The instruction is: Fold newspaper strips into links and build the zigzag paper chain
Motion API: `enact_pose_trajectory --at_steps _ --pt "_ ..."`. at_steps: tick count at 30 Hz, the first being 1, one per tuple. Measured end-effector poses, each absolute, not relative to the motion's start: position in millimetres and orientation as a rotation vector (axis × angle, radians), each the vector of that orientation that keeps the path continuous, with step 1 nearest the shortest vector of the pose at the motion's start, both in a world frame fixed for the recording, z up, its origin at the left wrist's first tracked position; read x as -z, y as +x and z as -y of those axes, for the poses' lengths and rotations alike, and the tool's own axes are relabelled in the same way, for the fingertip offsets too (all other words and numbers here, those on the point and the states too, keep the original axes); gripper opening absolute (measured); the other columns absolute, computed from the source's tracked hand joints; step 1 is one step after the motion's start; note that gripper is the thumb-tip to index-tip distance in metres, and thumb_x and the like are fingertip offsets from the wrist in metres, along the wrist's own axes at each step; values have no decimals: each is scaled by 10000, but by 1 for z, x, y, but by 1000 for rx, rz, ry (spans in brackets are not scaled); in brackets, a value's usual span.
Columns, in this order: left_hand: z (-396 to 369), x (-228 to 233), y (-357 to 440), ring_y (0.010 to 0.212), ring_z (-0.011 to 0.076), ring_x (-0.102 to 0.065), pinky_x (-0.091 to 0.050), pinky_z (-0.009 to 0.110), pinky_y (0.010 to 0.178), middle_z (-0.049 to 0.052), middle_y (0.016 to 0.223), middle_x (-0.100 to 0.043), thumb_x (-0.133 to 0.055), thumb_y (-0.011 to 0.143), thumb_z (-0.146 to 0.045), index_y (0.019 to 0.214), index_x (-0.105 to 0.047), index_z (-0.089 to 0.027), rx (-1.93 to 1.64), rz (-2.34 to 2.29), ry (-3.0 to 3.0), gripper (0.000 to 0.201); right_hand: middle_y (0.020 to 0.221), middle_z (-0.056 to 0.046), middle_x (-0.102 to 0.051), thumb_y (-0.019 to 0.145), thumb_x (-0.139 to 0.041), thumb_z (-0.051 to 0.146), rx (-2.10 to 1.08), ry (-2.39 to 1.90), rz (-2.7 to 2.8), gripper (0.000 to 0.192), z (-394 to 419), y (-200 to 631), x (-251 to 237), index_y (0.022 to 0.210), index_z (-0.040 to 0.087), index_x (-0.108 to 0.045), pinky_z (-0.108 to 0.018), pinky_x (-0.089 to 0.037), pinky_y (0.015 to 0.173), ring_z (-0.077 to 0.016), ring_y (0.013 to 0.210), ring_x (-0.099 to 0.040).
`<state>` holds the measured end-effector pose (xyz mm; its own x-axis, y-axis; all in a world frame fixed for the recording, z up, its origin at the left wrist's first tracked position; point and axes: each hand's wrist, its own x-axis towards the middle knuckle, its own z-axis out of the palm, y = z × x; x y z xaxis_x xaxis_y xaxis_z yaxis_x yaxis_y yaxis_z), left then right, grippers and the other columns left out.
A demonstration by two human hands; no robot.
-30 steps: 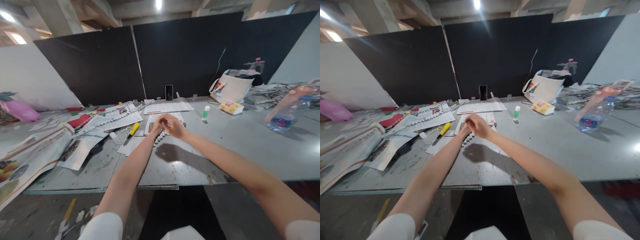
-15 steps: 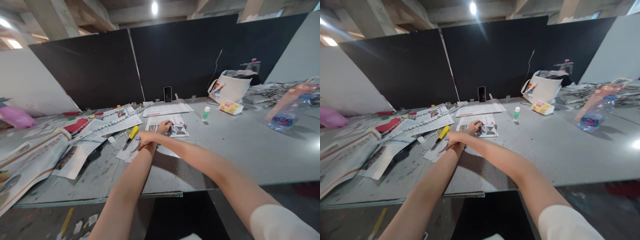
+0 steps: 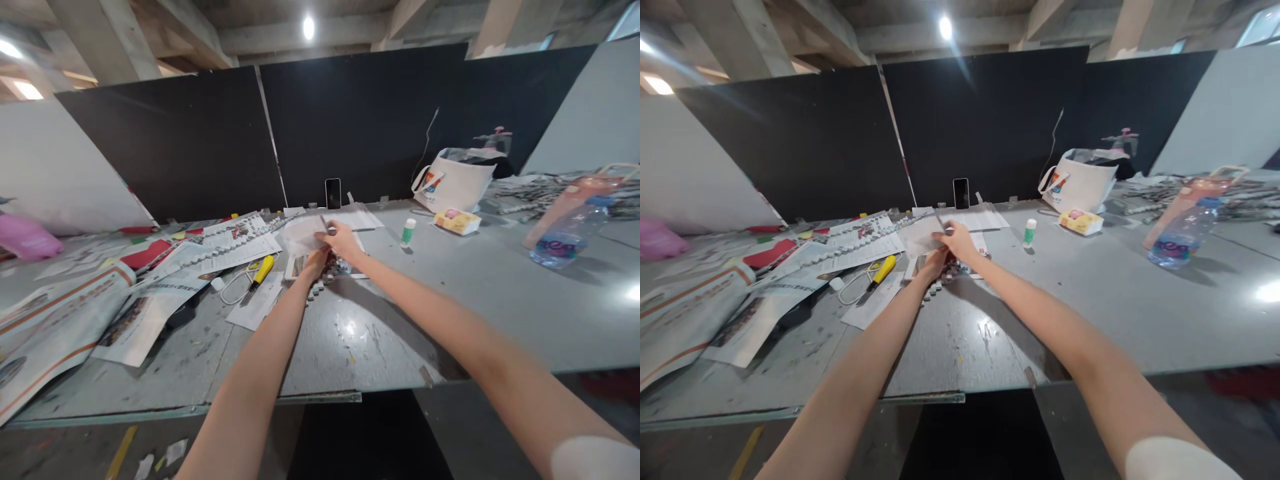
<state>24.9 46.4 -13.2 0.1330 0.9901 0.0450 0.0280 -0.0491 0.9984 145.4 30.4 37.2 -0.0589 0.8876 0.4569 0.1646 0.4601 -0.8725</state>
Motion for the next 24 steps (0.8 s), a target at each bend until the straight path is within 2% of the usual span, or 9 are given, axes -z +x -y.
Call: enact_pose_trajectory --at_steps 4,6,10,12,15,17,19,22,24 --pt "-53 13 24 1015 244 -716 -608 394 873 145 1187 -737 -515 1054 -545 1314 -663 -145 -1187 -947 1194 500 755 -25 -709 751 -783 587 -746 -1084 1246 438 -33 198 -6 903 212 -615 -303 -509 633 -204 691 -656" --pt "-54 15 24 977 254 -729 -603 373 851 147 1122 -769 -538 1022 -585 1272 -689 -148 -1239 -872 1140 525 753 -38 -715 752 -785 600 -751 -1104 1257 437 -34 207 8 875 204 -644 -304 -496 634 -208 695 -651" --pt "-53 21 24 970 243 -734 -577 355 923 114 1094 -787 -836 823 -366 1105 -727 -158 -1340 -841 1096 367 765 -40 -740 731 -805 592 -825 -1082 1311 436 -38 204 17 890 205 -680 -304 -497 630 -205 660 -659" --pt "-52 22 24 1007 233 -729 -558 346 970 101 1113 -788 -864 772 -277 1077 -727 -164 -1378 -830 1096 353 709 -30 -722 737 -793 588 -853 -1084 1302 422 -39 202 16 873 204 -683 -299 -487 606 -195 615 -641" --pt "-48 20 23 1010 233 -726 -562 354 970 99 1129 -786 -864 743 -241 1106 -714 -159 -1406 -785 1093 401 645 -11 -686 739 -774 559 -888 -1077 1250 393 -39 203 16 880 202 -688 -288 -463 566 -178 563 -606" --pt "-45 17 21 954 225 -728 -582 354 912 89 1097 -786 -860 722 -226 1117 -696 -162 -1403 -767 1064 432 646 6 -677 729 -768 520 -916 -1051 1206 381 -40 204 17 937 211 -690 -279 -462 559 -172 561 -606" --pt "-43 14 19 826 206 -718 -593 336 798 59 957 -776 -840 710 -219 1085 -685 -174 -1355 -789 1034 408 665 19 -671 726 -745 489 -950 -1015 1160 366 -41 203 18 972 228 -676 -273 -475 569 -172 577 -627" --pt "-40 10 14 635 175 -658 -554 288 646 14 693 -678 -788 694 -199 941 -687 -173 -1262 -834 1037 268 694 19 -654 721 -688 470 -993 -972 1101 285 -44 202 20 872 236 -631 -265 -480 569 -167 595 -648" --pt "-40 9 12 617 168 -652 -546 276 639 20 652 -645 -754 690 -190 841 -680 -164 -1245 -840 1048 170 693 21 -637 713 -655 458 -1001 -963 1073 251 -46 202 21 816 235 -601 -256 -465 551 -157 582 -633"
